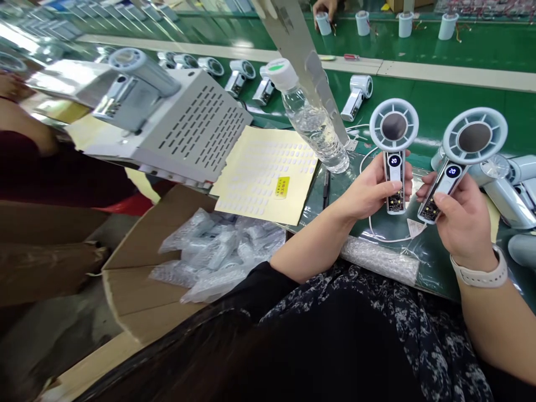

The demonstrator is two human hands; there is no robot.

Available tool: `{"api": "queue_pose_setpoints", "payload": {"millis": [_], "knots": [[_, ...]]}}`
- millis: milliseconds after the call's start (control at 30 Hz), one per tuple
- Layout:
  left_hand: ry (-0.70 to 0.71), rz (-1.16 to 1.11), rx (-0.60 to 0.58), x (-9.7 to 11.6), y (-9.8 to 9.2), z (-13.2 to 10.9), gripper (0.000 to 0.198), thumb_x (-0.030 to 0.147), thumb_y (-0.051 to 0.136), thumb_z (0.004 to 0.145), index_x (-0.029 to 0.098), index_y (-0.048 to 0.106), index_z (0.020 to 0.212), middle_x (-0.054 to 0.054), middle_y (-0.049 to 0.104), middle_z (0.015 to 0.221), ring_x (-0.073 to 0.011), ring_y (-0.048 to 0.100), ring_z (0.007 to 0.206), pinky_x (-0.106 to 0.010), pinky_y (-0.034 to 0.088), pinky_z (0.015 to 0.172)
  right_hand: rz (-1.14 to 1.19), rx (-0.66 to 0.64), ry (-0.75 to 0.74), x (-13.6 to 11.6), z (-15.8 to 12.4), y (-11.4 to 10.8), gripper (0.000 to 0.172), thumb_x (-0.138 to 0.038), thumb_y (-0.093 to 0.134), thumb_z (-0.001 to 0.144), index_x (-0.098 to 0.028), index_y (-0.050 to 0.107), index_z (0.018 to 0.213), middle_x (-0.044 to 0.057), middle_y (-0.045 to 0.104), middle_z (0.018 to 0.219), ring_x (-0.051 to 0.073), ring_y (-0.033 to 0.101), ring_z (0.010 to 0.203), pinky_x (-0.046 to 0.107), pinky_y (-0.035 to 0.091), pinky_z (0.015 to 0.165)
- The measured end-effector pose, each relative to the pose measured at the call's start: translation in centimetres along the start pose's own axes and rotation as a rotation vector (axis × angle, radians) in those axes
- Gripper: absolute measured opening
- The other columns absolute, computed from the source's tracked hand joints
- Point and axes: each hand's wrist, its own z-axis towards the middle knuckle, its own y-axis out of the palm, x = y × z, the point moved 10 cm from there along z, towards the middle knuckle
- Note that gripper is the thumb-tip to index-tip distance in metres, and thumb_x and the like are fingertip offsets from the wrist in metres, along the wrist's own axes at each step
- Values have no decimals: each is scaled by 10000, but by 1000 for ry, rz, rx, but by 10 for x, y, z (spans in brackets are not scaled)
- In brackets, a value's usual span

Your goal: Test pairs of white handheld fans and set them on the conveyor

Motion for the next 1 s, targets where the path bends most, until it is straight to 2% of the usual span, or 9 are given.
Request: {"api": "queue_pose_setpoints", "payload": {"millis": [100, 200, 333, 433, 567, 767, 900, 1000], "knots": [[-12, -24, 45, 0, -2, 2, 630, 510, 947, 801, 252, 542, 1208, -21, 696, 1133, -189, 703, 937, -420, 638, 923, 19, 49, 10, -1, 1, -1, 345, -488, 1027, 773, -331, 846, 1023, 8, 849, 1048, 234, 773, 818, 493, 794, 835], [-26, -24, 101, 1, -4, 0, 549, 540, 867, 853, 262, 529, 1184, 2, 663, 1046, -175, 657, 876, -396, 616, 854, 44, 91, 38, 3, 2, -4, 353, -512, 979, 801, -314, 871, 1073, 4, 812, 966, 213, 730, 761, 446, 774, 763], [-7, -41, 71, 6, 1, -4, 609, 574, 882, 830, 278, 537, 1234, -26, 699, 1159, -204, 699, 965, -410, 633, 880, 35, -6, 26, 2, 1, 6, 449, -571, 974, 818, -335, 840, 1176, 16, 799, 968, 240, 736, 769, 445, 735, 693], [18, -38, 26, 7, 4, -3, 664, 591, 946, 800, 276, 534, 1214, -8, 694, 1110, -189, 699, 942, -401, 630, 890, 15, -70, -12, -2, -2, 13, 410, -583, 956, 837, -349, 799, 1134, 23, 789, 969, 252, 728, 765, 439, 687, 656], [1, -25, 12, 0, 4, 1, 705, 620, 969, 787, 281, 525, 1218, -10, 702, 1123, -205, 716, 976, -412, 625, 910, -15, -35, 5, -1, -3, 12, 309, -525, 912, 861, -348, 786, 1080, 36, 785, 975, 270, 718, 776, 492, 705, 722], [5, 51, 90, -6, -10, 5, 620, 632, 894, 845, 276, 541, 1211, -3, 714, 1062, -195, 697, 916, -405, 595, 883, 20, 76, 29, -2, 2, 3, 339, -421, 877, 809, -294, 820, 1119, 53, 776, 993, 260, 696, 828, 502, 703, 809], [10, 34, 125, -4, -13, 5, 661, 614, 921, 849, 254, 547, 1258, -73, 754, 1263, -220, 755, 1038, -437, 631, 976, 40, 48, 48, 0, 3, 8, 350, -448, 865, 819, -285, 812, 1123, 69, 777, 980, 286, 708, 843, 567, 713, 871], [-12, 57, 117, -7, -13, 5, 705, 649, 924, 840, 249, 554, 1288, -106, 763, 1325, -243, 767, 1083, -458, 626, 1009, 55, 54, 64, 3, 3, 9, 346, -458, 872, 780, -281, 812, 1071, 70, 773, 961, 281, 691, 816, 571, 725, 859]]}}
